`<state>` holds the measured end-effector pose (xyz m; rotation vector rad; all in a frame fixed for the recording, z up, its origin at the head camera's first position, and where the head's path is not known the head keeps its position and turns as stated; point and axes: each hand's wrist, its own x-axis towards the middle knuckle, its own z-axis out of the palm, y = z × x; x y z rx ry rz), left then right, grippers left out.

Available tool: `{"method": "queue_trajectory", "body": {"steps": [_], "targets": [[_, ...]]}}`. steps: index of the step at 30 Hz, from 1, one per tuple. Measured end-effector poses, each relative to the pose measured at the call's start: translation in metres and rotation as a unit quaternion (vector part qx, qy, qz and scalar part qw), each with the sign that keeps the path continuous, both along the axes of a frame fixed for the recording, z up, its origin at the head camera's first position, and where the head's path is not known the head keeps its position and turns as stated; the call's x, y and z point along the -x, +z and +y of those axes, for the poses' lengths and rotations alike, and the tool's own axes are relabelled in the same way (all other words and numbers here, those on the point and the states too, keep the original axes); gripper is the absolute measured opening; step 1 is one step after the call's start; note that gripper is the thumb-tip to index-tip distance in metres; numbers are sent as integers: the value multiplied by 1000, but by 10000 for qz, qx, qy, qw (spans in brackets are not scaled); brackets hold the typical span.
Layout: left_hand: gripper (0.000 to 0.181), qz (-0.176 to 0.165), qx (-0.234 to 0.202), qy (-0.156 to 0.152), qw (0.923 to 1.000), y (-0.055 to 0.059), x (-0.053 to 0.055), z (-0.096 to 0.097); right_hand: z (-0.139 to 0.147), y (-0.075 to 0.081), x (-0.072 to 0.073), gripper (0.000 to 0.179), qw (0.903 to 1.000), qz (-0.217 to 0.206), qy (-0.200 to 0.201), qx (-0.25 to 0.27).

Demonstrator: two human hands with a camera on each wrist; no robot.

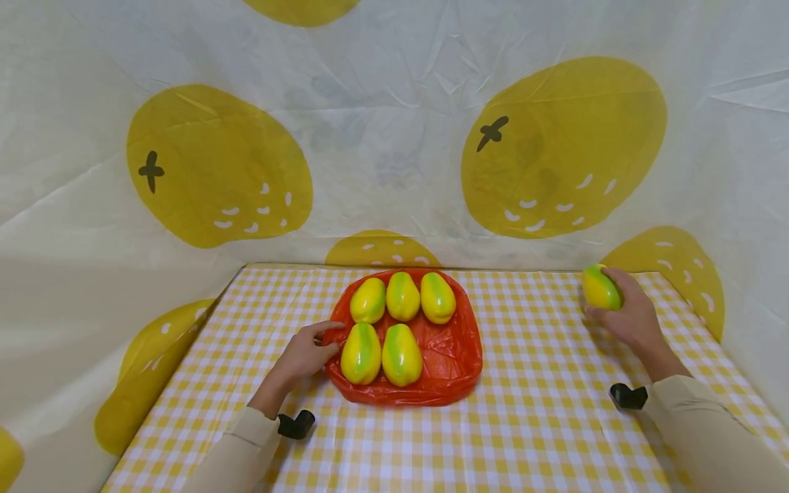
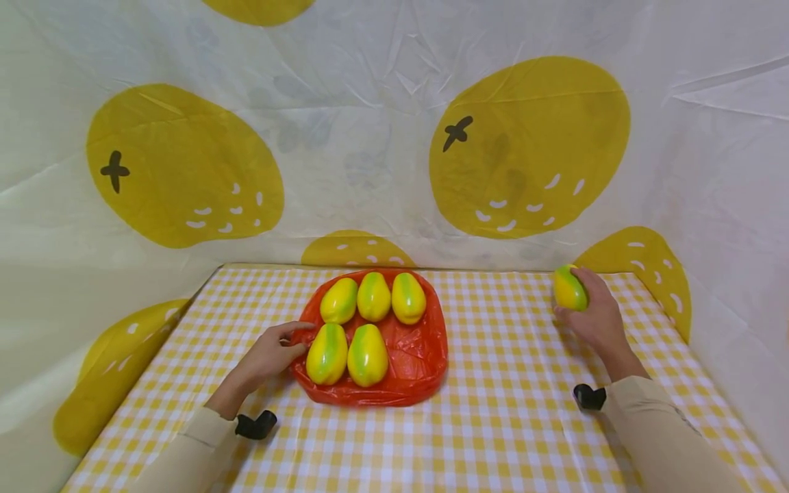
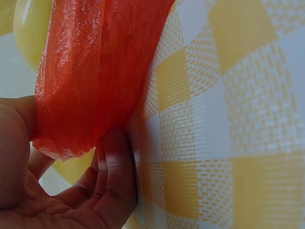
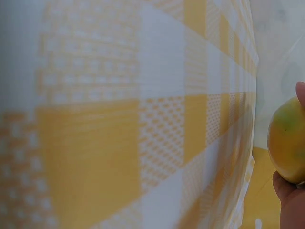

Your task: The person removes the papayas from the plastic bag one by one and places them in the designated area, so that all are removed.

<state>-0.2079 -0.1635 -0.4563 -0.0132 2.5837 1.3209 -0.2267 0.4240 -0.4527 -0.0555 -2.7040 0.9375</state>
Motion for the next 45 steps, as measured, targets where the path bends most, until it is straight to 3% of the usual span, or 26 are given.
{"method": "queue_trajectory", "body": {"steps": [45], "targets": [[42, 81, 120, -54, 9999, 2, 0, 0, 18, -6, 1, 82, 9990, -355, -109, 253]]}}
